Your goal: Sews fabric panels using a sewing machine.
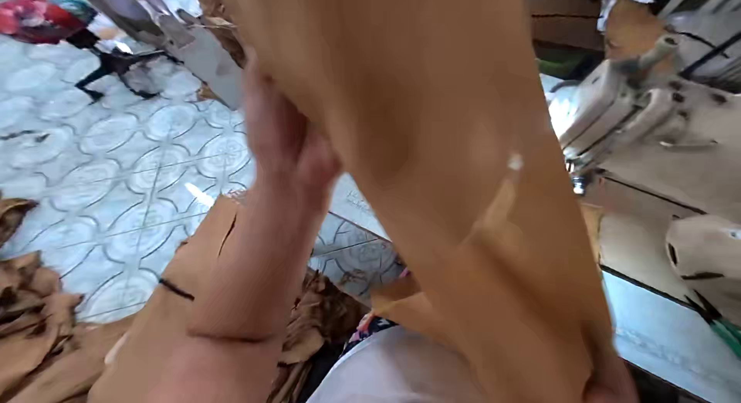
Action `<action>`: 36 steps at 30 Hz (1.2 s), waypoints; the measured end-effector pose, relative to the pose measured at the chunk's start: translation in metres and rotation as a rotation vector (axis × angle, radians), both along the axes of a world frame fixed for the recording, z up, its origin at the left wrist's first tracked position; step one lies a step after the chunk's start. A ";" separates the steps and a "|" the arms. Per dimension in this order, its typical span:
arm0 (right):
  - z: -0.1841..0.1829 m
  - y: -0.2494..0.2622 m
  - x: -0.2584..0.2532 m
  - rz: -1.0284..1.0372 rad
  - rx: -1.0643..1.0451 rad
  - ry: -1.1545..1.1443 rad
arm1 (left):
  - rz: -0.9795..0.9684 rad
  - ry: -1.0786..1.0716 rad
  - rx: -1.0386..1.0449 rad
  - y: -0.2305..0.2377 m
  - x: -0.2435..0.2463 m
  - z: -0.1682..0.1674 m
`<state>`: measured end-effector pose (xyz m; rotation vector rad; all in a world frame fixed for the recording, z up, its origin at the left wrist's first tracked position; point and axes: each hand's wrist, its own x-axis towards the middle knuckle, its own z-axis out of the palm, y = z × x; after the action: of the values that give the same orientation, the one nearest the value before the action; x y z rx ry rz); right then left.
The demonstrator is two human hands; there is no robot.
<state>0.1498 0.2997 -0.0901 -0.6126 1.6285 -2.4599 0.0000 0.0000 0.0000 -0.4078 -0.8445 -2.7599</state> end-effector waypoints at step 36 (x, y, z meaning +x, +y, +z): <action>-0.031 -0.083 -0.076 -0.627 1.121 0.324 | -0.067 0.128 -1.544 0.024 -0.038 -0.045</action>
<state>0.0738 0.2170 -0.1209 -0.3228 3.2257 -1.2295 -0.0385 0.0240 -0.0446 -0.7719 -2.7208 -1.4919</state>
